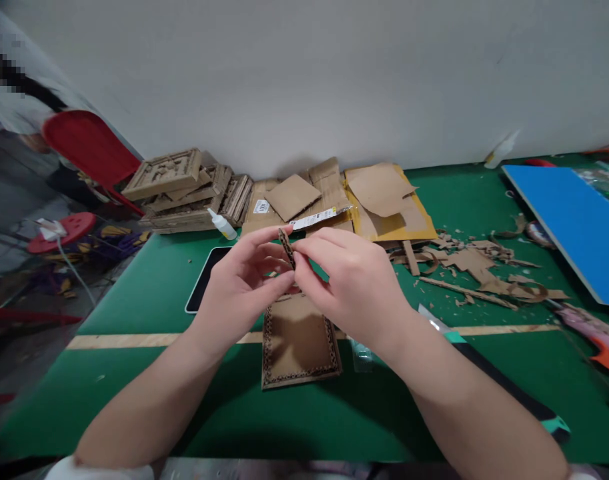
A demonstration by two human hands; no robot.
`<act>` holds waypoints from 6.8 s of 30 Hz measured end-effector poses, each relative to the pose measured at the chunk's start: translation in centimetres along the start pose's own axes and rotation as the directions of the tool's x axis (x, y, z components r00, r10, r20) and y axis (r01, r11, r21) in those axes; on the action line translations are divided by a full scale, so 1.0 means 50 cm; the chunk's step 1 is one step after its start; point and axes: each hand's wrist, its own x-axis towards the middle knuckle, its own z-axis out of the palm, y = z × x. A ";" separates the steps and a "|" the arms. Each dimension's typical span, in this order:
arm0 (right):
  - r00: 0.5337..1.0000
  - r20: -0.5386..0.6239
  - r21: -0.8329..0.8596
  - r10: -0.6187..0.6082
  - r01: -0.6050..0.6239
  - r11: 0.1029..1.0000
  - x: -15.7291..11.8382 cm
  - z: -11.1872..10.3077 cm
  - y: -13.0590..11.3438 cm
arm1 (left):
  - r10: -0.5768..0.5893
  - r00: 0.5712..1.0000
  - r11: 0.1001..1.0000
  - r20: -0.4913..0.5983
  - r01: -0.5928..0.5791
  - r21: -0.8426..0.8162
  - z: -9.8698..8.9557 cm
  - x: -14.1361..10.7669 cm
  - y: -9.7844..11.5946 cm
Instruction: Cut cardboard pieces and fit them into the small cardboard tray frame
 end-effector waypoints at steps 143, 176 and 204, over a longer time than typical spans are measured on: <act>0.991 -0.075 -0.024 -0.109 0.108 0.994 0.004 -0.007 0.024 | -0.125 0.992 0.990 -0.033 0.122 -0.074 -0.008 0.009 0.004; 0.792 0.547 -0.324 0.272 -0.100 0.941 -0.011 -0.035 0.132 | -0.098 0.993 0.991 0.071 0.104 -0.083 -0.025 0.035 -0.017; 0.877 0.472 0.102 -0.084 0.041 0.994 -0.003 0.085 0.065 | -0.012 0.981 0.849 -0.194 0.113 0.516 -0.077 -0.065 -0.121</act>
